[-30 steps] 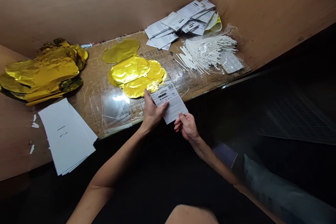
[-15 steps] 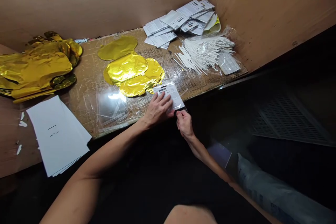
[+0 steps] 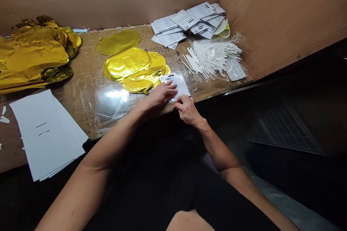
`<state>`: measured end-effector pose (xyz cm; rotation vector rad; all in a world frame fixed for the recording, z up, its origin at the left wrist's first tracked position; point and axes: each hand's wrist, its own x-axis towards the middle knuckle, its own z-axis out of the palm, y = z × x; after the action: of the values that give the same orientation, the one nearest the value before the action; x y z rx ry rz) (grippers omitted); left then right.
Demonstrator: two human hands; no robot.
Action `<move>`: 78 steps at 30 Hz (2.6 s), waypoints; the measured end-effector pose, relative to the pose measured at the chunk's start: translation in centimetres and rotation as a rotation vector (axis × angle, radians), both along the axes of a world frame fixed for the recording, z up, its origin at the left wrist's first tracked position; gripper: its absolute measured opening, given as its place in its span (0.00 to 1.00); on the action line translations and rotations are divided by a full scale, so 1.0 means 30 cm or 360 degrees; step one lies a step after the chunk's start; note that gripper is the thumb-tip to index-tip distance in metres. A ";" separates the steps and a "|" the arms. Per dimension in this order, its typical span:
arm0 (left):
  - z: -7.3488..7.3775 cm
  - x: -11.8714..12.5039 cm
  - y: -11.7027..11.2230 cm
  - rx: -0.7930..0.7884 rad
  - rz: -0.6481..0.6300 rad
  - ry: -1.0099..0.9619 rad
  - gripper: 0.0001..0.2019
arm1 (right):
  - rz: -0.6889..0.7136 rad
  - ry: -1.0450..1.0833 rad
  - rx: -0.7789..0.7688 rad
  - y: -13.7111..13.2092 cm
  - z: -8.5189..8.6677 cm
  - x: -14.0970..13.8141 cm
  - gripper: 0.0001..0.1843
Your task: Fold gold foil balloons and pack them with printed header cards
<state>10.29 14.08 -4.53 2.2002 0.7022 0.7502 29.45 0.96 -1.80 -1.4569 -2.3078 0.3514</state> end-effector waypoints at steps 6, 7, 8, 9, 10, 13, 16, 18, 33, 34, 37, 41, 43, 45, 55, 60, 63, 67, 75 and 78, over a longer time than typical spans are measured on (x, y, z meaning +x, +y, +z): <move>-0.020 -0.013 -0.004 0.0098 -0.0157 0.0217 0.14 | 0.0039 0.0038 0.0044 -0.002 -0.007 -0.006 0.11; -0.020 -0.013 -0.003 0.0108 -0.0150 0.0239 0.14 | 0.0056 0.0065 0.0028 0.002 -0.009 -0.009 0.10; -0.022 -0.013 -0.002 0.0114 -0.0144 0.0256 0.15 | 0.0078 0.0138 -0.0004 0.003 -0.010 -0.008 0.10; -0.023 -0.012 -0.001 0.0115 -0.0138 0.0267 0.15 | 0.0075 0.0263 -0.0050 0.000 -0.010 -0.002 0.10; -0.025 -0.012 0.000 0.0111 -0.0134 0.0270 0.16 | 0.0018 0.0428 -0.0091 -0.008 -0.006 0.009 0.12; -0.030 -0.012 0.002 0.0088 -0.0125 0.0252 0.16 | -0.0266 0.0826 -0.0124 -0.040 0.017 0.055 0.15; -0.023 -0.013 0.001 0.0085 -0.0144 0.0221 0.14 | -0.0105 0.0641 -0.0055 -0.037 0.035 0.071 0.11; -0.014 -0.012 0.000 0.0081 -0.0153 0.0200 0.13 | 0.0119 0.0324 -0.0037 -0.003 0.033 0.048 0.09; 0.092 -0.091 -0.092 0.0081 -0.0312 0.0483 0.15 | -0.0199 0.0098 -0.0131 -0.151 0.071 0.283 0.20; 0.099 -0.097 -0.098 0.0079 -0.0331 0.0501 0.15 | -0.0155 0.0015 -0.0065 -0.147 0.052 0.257 0.19; 0.096 -0.099 -0.101 0.0076 -0.0345 0.0482 0.13 | -0.0172 0.0096 0.0053 -0.093 -0.007 0.157 0.05; 0.061 -0.086 -0.121 0.0141 -0.0258 0.0450 0.14 | -0.0717 0.0254 0.0021 -0.036 -0.033 0.073 0.11; 0.046 -0.081 -0.160 0.0153 -0.0166 0.0462 0.14 | -0.0941 0.0404 -0.0165 -0.044 -0.026 0.061 0.15; 0.041 -0.085 -0.214 0.0144 -0.0120 0.0440 0.14 | -0.0934 0.0738 -0.0528 -0.056 -0.013 0.065 0.20; 0.131 -0.364 -0.001 0.0261 0.0932 0.0191 0.07 | -0.0826 0.0955 -0.0069 0.532 0.281 0.214 0.27; 0.113 -0.438 0.173 0.0176 0.0645 0.0614 0.10 | -0.0438 0.0513 0.0147 0.502 0.225 0.095 0.11; 0.089 -0.424 0.184 0.0081 0.0714 0.0491 0.13 | -0.0256 0.0382 0.0126 0.365 0.098 0.018 0.08; 0.127 -0.423 0.198 -0.0311 0.0738 0.0209 0.14 | -0.0170 0.0444 0.0055 0.304 0.017 -0.043 0.13; 0.400 -0.528 0.319 -0.1038 0.0738 -0.0671 0.17 | -0.0327 0.0891 0.0226 0.528 0.085 -0.200 0.11; 0.511 -0.554 0.349 -0.0983 0.0716 -0.0774 0.16 | -0.0324 0.1312 -0.0141 0.686 0.142 -0.257 0.30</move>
<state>-6.34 24.54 10.81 1.2508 1.0164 1.0684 21.74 21.52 2.46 -1.2417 -1.4903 0.8191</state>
